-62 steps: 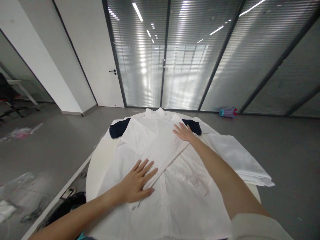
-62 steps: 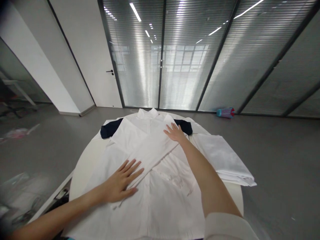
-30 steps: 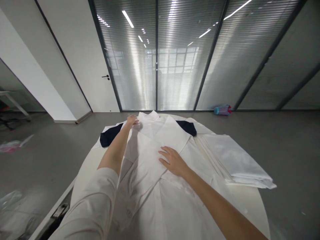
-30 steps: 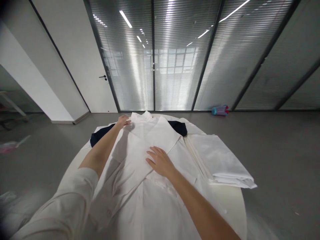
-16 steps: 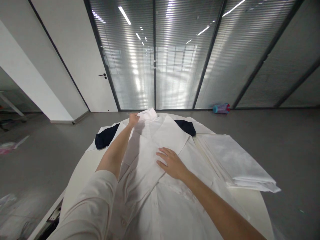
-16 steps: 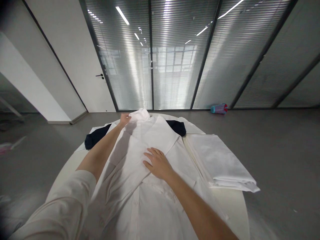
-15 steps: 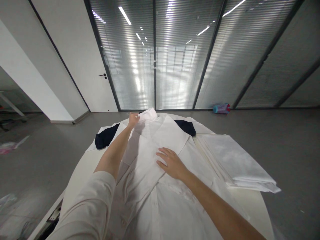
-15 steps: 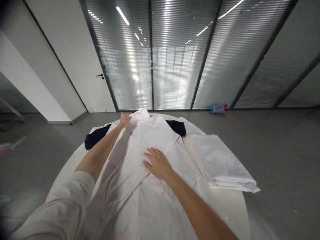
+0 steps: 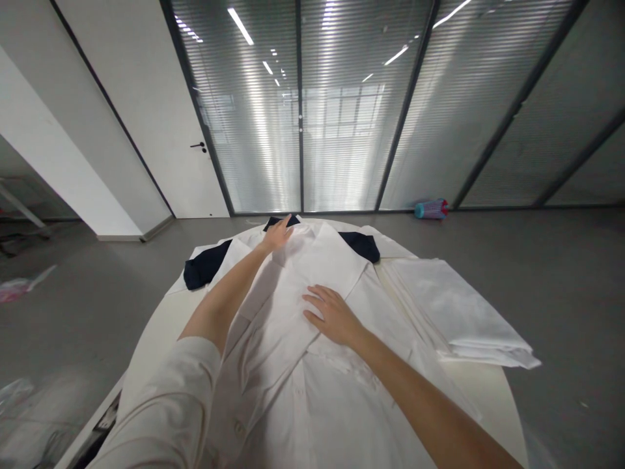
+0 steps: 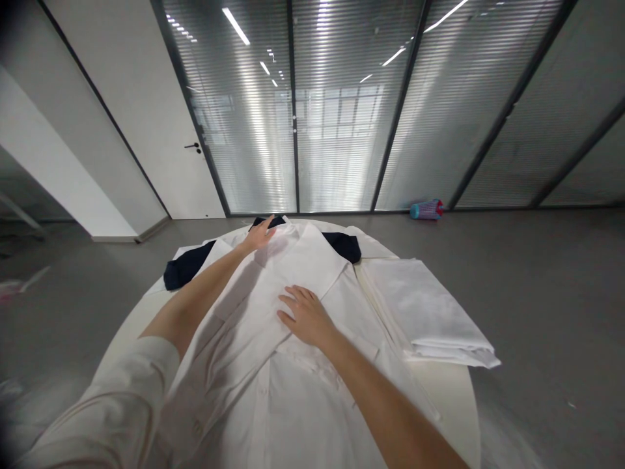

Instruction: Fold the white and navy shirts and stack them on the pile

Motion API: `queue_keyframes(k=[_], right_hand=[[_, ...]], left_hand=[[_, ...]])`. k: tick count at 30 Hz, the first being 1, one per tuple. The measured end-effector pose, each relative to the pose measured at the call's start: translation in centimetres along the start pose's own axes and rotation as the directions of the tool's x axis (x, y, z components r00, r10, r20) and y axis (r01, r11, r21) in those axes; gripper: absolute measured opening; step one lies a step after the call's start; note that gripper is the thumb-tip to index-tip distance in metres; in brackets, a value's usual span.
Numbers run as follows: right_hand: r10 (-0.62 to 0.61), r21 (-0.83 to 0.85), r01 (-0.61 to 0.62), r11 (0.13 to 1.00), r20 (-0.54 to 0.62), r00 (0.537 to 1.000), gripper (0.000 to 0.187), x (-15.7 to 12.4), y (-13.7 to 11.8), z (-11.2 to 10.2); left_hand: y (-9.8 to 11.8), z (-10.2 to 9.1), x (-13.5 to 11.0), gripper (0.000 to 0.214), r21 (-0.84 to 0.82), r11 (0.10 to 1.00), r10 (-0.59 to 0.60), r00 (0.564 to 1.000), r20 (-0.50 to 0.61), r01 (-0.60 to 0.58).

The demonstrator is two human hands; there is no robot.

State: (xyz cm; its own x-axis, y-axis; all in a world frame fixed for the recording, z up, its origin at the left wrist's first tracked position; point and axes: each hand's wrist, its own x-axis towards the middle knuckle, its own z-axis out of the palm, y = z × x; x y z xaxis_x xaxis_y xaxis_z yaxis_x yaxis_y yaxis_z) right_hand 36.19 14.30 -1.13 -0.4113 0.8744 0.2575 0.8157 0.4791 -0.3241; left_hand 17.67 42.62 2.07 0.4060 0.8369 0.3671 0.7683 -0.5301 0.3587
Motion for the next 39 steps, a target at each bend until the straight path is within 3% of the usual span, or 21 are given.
queue_keyframes(k=[3,6,11,17,25,31,39], right_hand=[[-0.001,-0.005,0.001,1.000,-0.001,1.000,0.045,0.0,0.0,0.0],[0.003,-0.012,-0.003,1.000,0.005,1.000,0.045,-0.1,0.0,-0.2],[-0.008,-0.007,0.008,1.000,0.000,1.000,0.045,-0.1,-0.1,-0.2],[-0.006,0.004,0.006,1.000,0.006,1.000,0.045,-0.1,0.1,-0.1],[-0.009,0.011,0.009,1.000,0.001,1.000,0.046,-0.1,0.0,-0.3],[-0.008,0.010,0.008,1.000,-0.001,1.000,0.045,-0.1,-0.1,-0.3],[0.007,0.018,-0.007,1.000,0.018,1.000,0.046,-0.1,-0.1,-0.4]], left_hand=[[1.6,2.1,1.2,0.046,-0.010,1.000,0.017,0.997,0.069,-0.016],[2.3,3.9,0.8,0.043,-0.019,0.999,0.042,0.986,0.164,-0.040],[2.0,4.8,-0.3,0.056,-0.036,0.999,0.049,0.965,0.259,-0.041],[1.0,3.2,0.1,0.049,-0.022,0.999,-0.035,0.986,0.165,0.039],[-0.9,1.0,-2.4,0.046,-0.104,0.992,0.092,0.986,0.136,-0.079],[-2.6,-0.8,-4.9,0.042,-0.170,0.983,0.087,0.992,0.088,-0.071],[-4.1,-2.5,-5.9,0.016,-0.196,0.980,0.036,0.999,0.022,-0.031]])
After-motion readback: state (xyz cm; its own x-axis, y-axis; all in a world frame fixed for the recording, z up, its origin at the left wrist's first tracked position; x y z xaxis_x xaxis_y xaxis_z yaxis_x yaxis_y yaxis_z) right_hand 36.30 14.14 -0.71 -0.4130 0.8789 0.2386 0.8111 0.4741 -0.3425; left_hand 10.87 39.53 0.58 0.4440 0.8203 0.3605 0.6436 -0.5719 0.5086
